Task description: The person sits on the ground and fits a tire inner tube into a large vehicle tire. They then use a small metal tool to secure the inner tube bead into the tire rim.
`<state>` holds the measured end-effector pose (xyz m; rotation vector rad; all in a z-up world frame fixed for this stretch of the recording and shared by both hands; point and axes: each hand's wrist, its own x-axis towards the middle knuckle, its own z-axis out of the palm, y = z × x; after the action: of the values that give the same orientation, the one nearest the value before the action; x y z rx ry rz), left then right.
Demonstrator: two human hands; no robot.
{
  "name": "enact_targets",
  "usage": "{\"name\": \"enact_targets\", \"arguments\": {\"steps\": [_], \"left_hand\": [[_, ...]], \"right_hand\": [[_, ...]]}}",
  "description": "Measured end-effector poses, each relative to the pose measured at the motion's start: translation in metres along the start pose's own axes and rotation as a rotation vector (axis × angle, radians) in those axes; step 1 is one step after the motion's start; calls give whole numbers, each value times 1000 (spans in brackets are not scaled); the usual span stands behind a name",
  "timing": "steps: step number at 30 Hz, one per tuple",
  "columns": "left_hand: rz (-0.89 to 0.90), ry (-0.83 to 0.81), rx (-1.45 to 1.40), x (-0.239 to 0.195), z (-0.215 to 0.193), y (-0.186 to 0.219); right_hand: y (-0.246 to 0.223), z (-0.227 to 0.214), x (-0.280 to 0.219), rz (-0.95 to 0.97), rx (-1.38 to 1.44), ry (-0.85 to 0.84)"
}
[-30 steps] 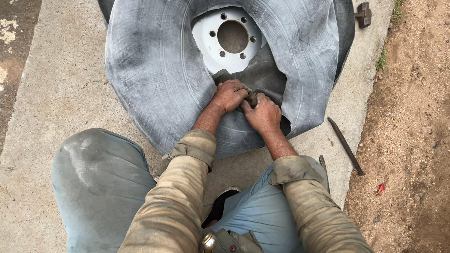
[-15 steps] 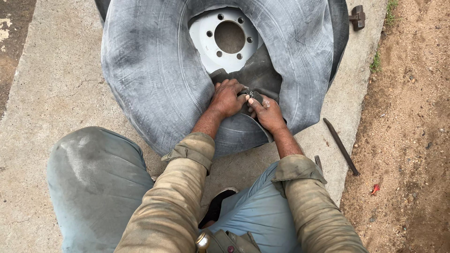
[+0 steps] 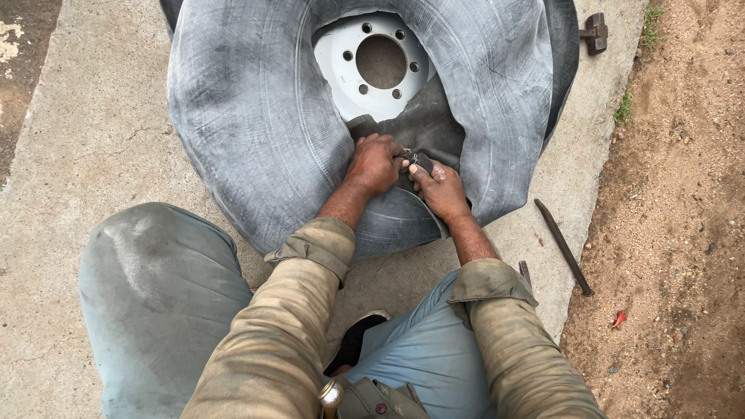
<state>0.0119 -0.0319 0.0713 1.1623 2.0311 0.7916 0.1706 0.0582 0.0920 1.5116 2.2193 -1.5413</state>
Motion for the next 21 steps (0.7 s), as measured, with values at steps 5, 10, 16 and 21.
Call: {"name": "enact_targets", "arguments": {"steps": [5, 10, 16, 21], "left_hand": [[1, 187, 37, -7, 11, 10], [-5, 197, 34, -7, 9, 8], [4, 196, 54, -8, 16, 4], [18, 224, 59, -6, 18, 3]], "right_hand": [[-4, -4, -7, -165, -192, 55], [-5, -2, -12, -260, -306, 84], [-7, -5, -18, -344, -444, 93], [-19, -10, -26, -313, -538, 67]]}}
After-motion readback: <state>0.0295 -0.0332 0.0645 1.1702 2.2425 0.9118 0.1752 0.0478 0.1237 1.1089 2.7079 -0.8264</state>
